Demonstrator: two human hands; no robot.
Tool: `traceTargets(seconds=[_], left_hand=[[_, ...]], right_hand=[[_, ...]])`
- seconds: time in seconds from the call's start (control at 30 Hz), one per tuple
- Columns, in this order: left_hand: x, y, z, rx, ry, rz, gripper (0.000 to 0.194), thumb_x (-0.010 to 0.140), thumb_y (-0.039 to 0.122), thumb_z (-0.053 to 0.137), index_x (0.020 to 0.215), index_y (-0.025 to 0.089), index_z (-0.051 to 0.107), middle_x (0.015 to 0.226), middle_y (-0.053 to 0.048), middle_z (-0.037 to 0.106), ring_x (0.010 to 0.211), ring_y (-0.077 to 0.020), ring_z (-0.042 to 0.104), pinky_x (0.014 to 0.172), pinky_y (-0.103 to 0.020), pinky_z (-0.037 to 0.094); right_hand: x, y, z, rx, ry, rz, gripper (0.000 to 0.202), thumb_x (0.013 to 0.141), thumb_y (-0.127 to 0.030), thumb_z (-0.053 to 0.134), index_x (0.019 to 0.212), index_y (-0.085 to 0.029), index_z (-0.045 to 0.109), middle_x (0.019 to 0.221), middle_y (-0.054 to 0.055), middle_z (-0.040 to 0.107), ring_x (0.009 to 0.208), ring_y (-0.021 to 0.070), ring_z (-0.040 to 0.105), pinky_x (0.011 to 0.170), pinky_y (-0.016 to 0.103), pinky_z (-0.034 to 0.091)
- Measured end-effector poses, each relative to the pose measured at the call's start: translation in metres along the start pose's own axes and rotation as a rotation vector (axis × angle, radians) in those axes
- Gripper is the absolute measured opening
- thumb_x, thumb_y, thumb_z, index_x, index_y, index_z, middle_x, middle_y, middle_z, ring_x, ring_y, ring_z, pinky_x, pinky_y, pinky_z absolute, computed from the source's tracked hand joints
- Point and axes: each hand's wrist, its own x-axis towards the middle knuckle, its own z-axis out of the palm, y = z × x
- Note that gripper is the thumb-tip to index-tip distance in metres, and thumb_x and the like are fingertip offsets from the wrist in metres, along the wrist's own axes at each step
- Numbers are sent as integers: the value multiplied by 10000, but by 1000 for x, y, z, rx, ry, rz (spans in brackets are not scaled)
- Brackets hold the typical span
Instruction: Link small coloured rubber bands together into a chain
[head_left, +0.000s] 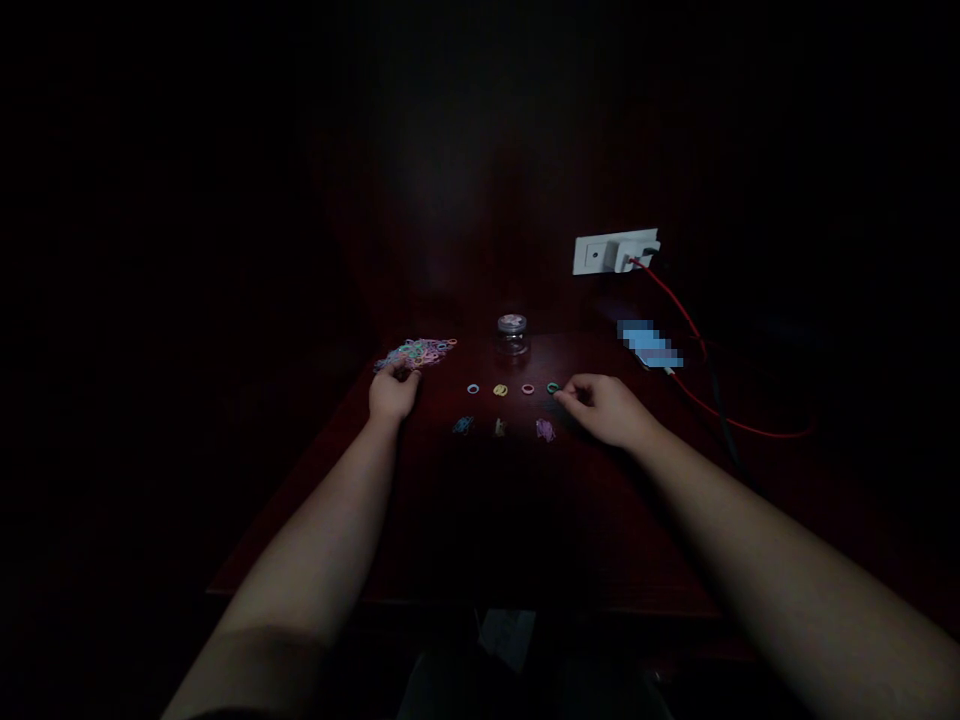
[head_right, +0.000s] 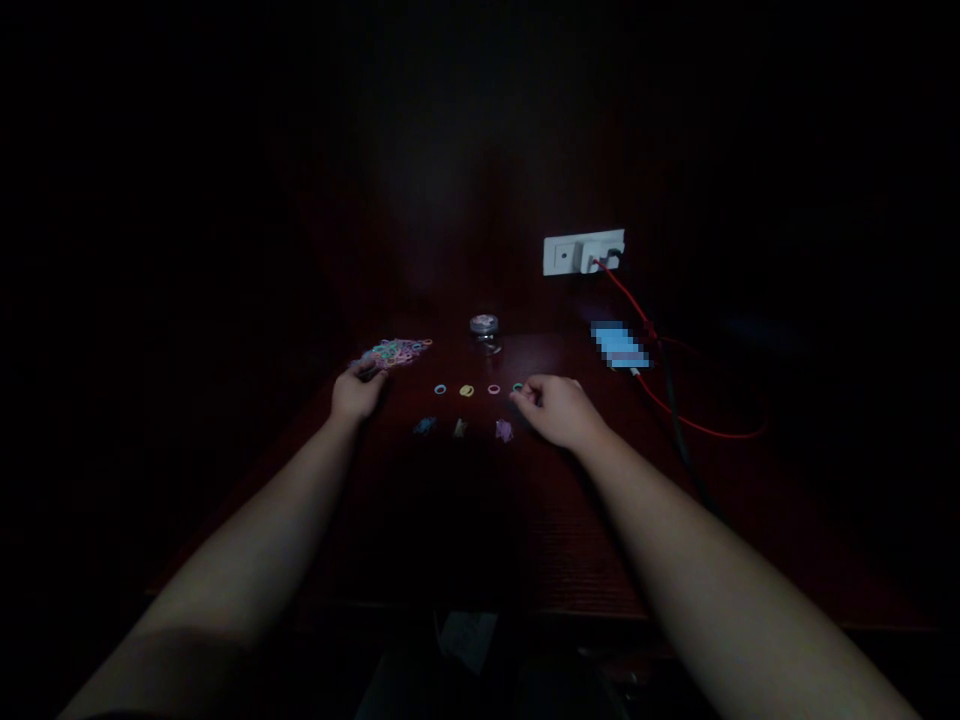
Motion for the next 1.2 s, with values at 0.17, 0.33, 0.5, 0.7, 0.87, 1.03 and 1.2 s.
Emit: traceTargets(seconds=[0.17, 0.33, 0.5, 0.7, 0.87, 1.03, 1.2], left_hand=[[3, -2, 7, -207, 13, 18, 370, 749, 294, 615, 1060, 98, 659, 965, -113, 707, 814, -170, 674, 753, -259, 534], [4, -2, 6, -219, 46, -6, 300, 705, 289, 630, 929, 100, 693, 820, -85, 705, 685, -162, 645, 649, -246, 516], [5, -3, 8, -215, 45, -14, 270, 693, 278, 624, 896, 110, 687, 753, -60, 685, 597, -140, 598, 565, -225, 477], [5, -3, 10, -212, 40, 12, 312, 714, 279, 613, 980, 126, 668, 809, -50, 687, 639, -138, 605, 621, -230, 491], [9, -6, 11, -186, 33, 31, 289, 730, 276, 602, 960, 125, 688, 885, -64, 700, 745, -157, 631, 731, -244, 493], [12, -9, 12, -169, 41, 29, 267, 727, 301, 614, 910, 123, 692, 792, -54, 696, 676, -154, 611, 674, -233, 481], [12, -6, 12, -160, 59, 45, 282, 734, 333, 611, 897, 121, 702, 752, -45, 684, 651, -156, 599, 651, -238, 474]], right_hand=[[-1, -1, 0, 1, -1, -1, 335, 848, -466, 491, 705, -182, 596, 641, 18, 611, 567, 133, 513, 561, 254, 338], [-1, -2, -1, -18, -9, 5, 373, 855, -490, 470, 683, -181, 589, 598, 11, 574, 542, 130, 486, 548, 257, 319], [0, -4, -2, -14, -23, 12, 367, 855, -484, 471, 692, -179, 595, 610, 9, 575, 549, 126, 486, 556, 257, 320], [0, -3, -1, 1, -29, -3, 331, 842, -459, 498, 705, -177, 604, 635, 14, 599, 564, 127, 502, 559, 258, 329], [1, -1, 0, 8, -14, -6, 321, 839, -450, 506, 701, -177, 604, 646, 19, 612, 566, 128, 508, 561, 259, 339], [1, 0, 0, 5, -21, -9, 312, 840, -446, 510, 710, -179, 607, 651, 19, 617, 574, 131, 514, 571, 262, 347], [1, 1, 0, 11, -26, -13, 310, 841, -439, 507, 707, -176, 603, 657, 24, 620, 583, 132, 520, 576, 262, 350]])
